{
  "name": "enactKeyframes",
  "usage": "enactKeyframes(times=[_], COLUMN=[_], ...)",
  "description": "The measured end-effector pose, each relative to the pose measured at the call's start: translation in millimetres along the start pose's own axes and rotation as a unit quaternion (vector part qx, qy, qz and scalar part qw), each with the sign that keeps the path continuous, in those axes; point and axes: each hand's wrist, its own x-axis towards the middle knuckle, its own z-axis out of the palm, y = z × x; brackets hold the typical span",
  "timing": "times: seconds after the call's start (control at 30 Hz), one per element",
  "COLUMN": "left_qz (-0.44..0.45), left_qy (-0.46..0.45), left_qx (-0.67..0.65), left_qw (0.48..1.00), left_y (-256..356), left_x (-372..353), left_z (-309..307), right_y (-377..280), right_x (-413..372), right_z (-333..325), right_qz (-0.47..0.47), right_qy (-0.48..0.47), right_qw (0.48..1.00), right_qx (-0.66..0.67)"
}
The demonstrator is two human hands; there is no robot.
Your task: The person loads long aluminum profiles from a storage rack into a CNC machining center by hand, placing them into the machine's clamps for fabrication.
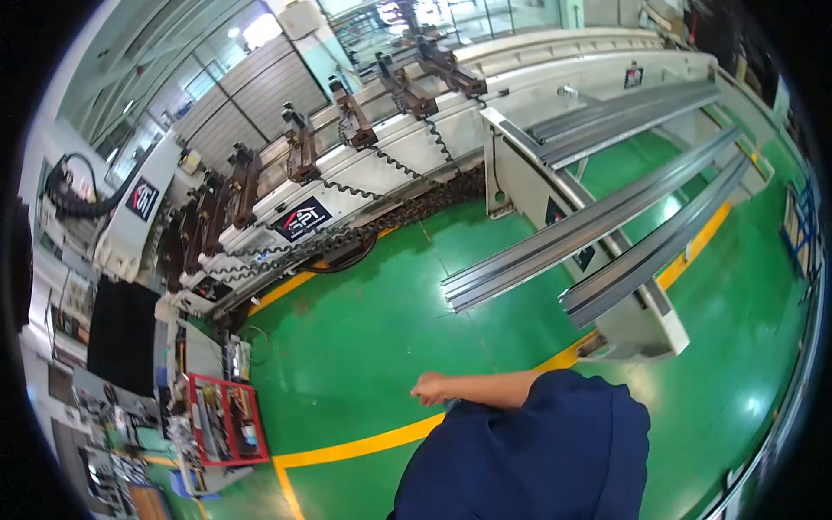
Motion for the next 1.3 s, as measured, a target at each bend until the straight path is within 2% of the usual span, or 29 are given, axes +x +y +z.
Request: enactKeyframes(times=[0.13,0.33,0.53,0.73,0.87,0.97,1.03,1.1,1.17,1.27,1.3], left_qz=[0.022,0.053,0.088,0.142,0.212,0.273,0.348,0.475,0.526,0.512,0.533], left_qy=[-0.041,-0.086,-0.163,-0.236,-0.252,-0.255,-0.246,-0.216,-0.247,-0.315,-0.334], left_qx=[0.021,0.046,0.118,0.229,0.311,0.367,0.351,0.277,0.26,0.172,0.189], left_qw=[0.999,0.994,0.976,0.934,0.891,0.852,0.834,0.807,0.771,0.78,0.754], left_y=[98.5,227.5,335.1,452.9,568.9,680.1,765.0,840.0,905.3,957.8,967.5], left_x=[81.4,194.0,301.7,427.1,532.5,613.7,647.3,624.7,605.4,545.6,528.7], left_z=[-1.3,9.6,35.3,53.6,75.1,128.2,184.6,245.3,311.3,403.6,433.0], right_y=[-113.9,-217.8,-233.7,-236.0,-273.1,-274.1,-267.7,-259.2,-253.6,-244.5,-240.2], right_x=[36.0,85.2,135.0,194.2,184.5,177.9,176.3,176.1,175.4,176.8,174.4], right_z=[-27.3,-104.9,-182.7,-234.5,-272.0,-300.4,-317.8,-338.3,-356.1,-396.2,-416.2], right_qz=[-0.085,-0.145,-0.107,-0.038,-0.08,-0.109,-0.091,-0.071,-0.047,-0.03,-0.025], right_qy=[0.039,0.099,0.224,0.282,0.34,0.422,0.453,0.468,0.466,0.447,0.443], right_qw=[0.994,0.98,0.944,0.915,0.864,0.789,0.757,0.734,0.722,0.736,0.753], right_qx=[0.049,0.097,0.219,0.285,0.363,0.433,0.461,0.487,0.51,0.507,0.485])
